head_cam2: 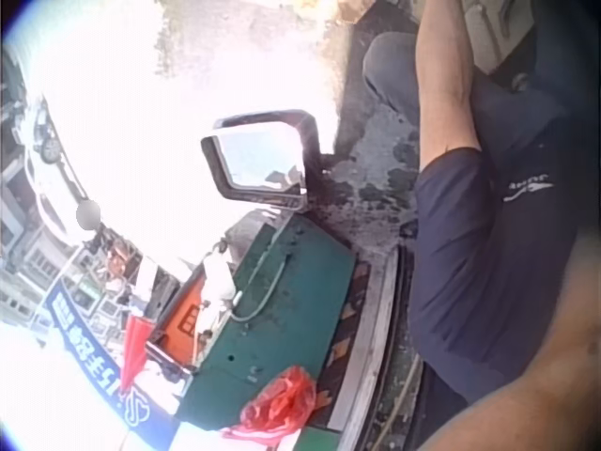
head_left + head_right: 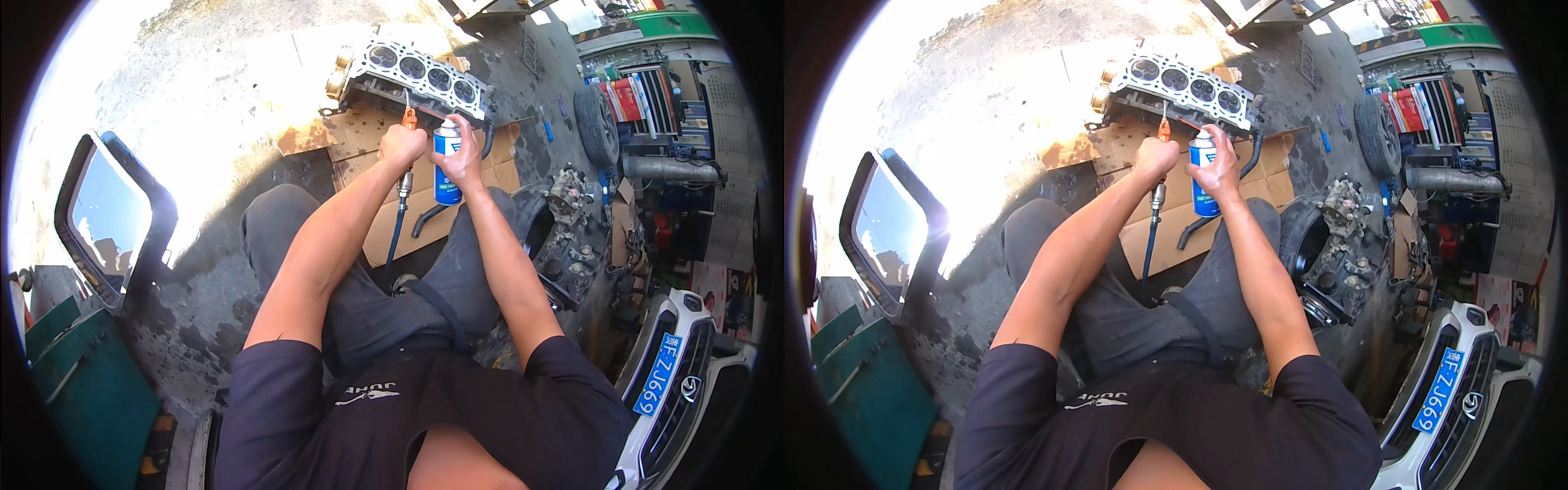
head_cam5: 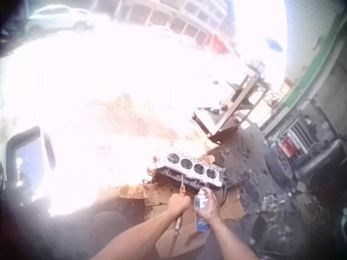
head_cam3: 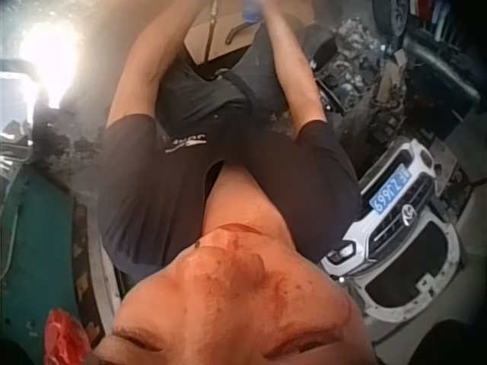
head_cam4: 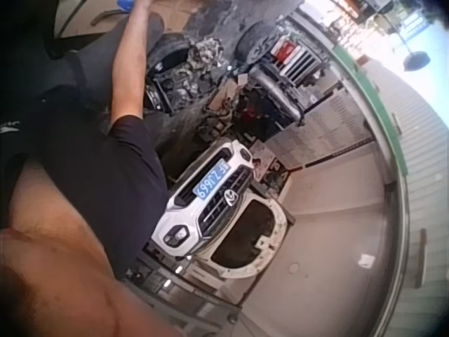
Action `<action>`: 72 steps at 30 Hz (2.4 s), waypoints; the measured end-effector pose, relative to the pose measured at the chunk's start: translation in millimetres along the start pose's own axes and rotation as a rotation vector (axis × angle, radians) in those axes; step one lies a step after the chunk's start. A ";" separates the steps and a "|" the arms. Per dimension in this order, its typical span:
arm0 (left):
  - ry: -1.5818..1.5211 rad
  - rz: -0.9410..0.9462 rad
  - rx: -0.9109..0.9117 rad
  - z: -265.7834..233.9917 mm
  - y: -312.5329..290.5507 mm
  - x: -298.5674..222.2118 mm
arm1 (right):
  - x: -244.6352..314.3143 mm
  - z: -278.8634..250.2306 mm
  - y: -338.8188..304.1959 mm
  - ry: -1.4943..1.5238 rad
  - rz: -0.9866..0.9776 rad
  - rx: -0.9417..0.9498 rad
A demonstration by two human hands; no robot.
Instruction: The person cleans a metal engine block by first washing a tool in a tray of water, then using a screwdriver to scrape residue from the block's surface, and finally spraying a cleaning agent into the cylinder openings.
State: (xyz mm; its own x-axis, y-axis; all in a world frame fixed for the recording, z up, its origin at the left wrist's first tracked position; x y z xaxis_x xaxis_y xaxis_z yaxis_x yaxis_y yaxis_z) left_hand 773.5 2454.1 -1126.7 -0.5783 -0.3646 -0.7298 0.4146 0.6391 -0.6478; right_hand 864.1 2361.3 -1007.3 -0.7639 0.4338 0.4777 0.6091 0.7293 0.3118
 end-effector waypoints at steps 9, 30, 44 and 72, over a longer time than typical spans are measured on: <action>-0.031 -0.047 0.005 8.2 7.0 10.8 | 3.7 9.7 18.3 0.064 -0.029 -0.102; -0.197 -0.070 -0.136 -28.9 14.4 18.0 | 45.6 28.3 44.1 0.225 -0.171 0.061; 0.001 -0.054 -0.107 -16.1 22.5 47.2 | 30.8 22.5 23.8 -0.054 -0.077 0.163; -0.131 -0.199 -0.051 -60.1 -8.4 51.7 | 95.8 54.2 26.1 -0.177 -0.345 0.292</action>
State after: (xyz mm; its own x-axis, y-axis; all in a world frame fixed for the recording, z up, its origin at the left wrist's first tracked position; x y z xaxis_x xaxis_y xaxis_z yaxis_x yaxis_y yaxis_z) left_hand 697.8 2470.6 -1145.9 -0.5473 -0.5697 -0.6131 0.2639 0.5778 -0.7724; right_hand 795.3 2450.6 -997.9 -0.9507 0.2054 0.2321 0.2479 0.9534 0.1718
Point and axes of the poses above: each hand's wrist, its own y-axis towards the middle knuckle, its own z-axis out of the palm, x = y × z, the point moved 9 cm from there along y, towards the middle knuckle, and after that the axes turned 7 degrees about -x, right-handed, at the moved point
